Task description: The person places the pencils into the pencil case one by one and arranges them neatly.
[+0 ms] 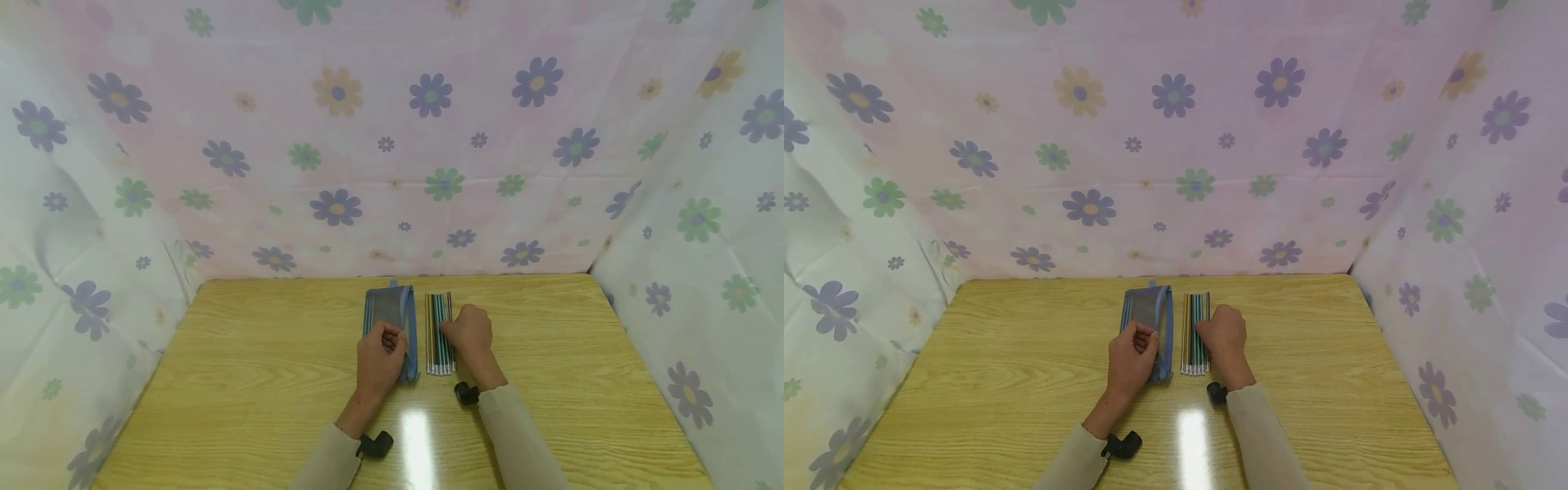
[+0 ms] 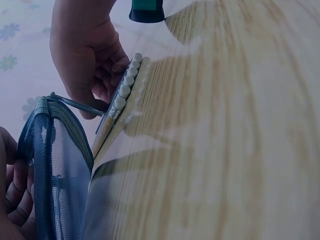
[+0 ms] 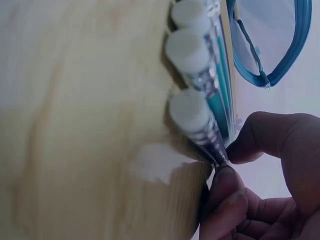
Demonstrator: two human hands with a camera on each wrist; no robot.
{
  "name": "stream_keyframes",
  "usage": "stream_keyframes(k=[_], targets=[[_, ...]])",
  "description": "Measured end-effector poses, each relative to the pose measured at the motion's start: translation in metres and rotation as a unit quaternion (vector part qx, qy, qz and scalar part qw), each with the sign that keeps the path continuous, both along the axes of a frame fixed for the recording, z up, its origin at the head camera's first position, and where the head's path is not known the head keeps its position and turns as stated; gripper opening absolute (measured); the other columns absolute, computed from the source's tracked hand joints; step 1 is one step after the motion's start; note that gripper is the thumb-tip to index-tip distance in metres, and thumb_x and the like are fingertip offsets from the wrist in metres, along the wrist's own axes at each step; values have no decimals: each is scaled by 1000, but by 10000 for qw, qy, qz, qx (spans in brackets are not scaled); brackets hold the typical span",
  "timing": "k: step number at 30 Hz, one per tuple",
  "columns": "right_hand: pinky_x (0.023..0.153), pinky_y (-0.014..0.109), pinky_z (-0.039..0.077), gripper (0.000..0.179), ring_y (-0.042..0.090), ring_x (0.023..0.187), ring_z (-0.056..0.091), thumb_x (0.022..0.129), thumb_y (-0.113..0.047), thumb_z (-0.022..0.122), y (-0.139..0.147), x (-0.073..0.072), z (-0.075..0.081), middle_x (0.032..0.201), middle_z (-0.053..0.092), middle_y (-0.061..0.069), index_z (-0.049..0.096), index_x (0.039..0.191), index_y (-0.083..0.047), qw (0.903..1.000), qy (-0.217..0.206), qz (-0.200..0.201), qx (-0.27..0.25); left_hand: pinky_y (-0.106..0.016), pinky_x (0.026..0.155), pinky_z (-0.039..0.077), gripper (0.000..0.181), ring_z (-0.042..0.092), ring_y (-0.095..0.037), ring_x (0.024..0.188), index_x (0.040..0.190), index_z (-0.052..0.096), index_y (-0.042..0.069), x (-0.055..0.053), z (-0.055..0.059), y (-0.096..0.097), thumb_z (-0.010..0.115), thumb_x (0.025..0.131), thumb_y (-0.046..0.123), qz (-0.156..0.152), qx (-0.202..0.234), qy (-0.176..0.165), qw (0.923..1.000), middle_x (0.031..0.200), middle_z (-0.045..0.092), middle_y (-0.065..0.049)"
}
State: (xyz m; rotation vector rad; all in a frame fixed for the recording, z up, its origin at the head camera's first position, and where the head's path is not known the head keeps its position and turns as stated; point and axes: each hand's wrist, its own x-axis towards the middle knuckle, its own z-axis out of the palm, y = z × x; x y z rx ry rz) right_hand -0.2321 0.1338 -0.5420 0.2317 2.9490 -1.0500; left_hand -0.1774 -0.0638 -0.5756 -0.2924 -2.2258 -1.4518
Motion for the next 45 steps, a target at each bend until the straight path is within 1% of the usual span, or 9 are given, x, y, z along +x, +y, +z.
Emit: stream_keyframes(k=[9,17,20,23,28,32,37,42,45], targets=[[40,28,24,47,12,44,27,86,-14,71,1,-1,-2,50,27,-6,38,53,-19,9999,-70,-16,-86,-25,57,56,7,63,-6,64,95,68,9,-1,0,0,72,97,3,-4,-35,74,10000,77,68,2],[40,28,28,51,12,42,30,89,-18,75,3,1,1,48,30,-6,39,53,-19,9997,-164,-16,-174,-24,57,56,8,63,-6,64,95,68,9,-1,-1,0,73,97,4,52,-85,82,9999,77,68,2],[40,28,27,49,12,41,31,88,-18,74,5,1,3,47,31,-6,40,53,-19,9995,-237,-25,-213,-24,57,56,8,63,-6,64,95,68,9,0,0,-1,73,97,4,51,-87,69,9999,77,68,2],[40,28,24,46,12,42,28,86,-15,70,6,3,4,47,29,-6,39,52,-19,9992,-286,-37,-274,-24,56,56,7,63,-6,64,95,68,8,0,0,-1,72,97,3,34,-83,86,9999,76,68,2],[40,27,21,45,11,42,24,83,-14,67,8,4,5,46,28,-7,38,49,-20,9995,-142,5,-281,-24,56,55,5,63,-6,63,95,68,7,0,-1,-1,71,98,5,22,-81,115,9999,77,68,2],[39,26,23,50,10,40,26,87,-19,71,8,5,6,43,30,-8,41,46,-19,9995,-105,0,-304,-24,56,56,7,63,-6,63,95,67,9,1,0,-1,71,98,4,24,-81,125,9999,77,68,1],[39,26,26,57,9,36,28,91,-25,77,6,7,7,40,35,-7,46,44,-18,9989,16,95,-458,-25,56,56,7,63,-7,63,96,67,9,2,1,-1,71,98,3,-7,-79,139,9999,77,68,1],[39,26,27,58,9,36,29,92,-25,79,3,9,8,40,37,-7,48,43,-17,9980,18,117,-628,-25,57,56,5,63,-7,64,96,68,8,2,2,0,70,98,4,-67,-33,45,10000,77,68,1],[40,26,26,56,8,38,28,90,-23,79,0,10,10,42,36,-7,47,44,-16,9969,63,122,-775,-25,58,56,4,63,-7,65,96,68,8,2,2,-1,70,99,7,-59,-32,-20,10000,78,68,2]])
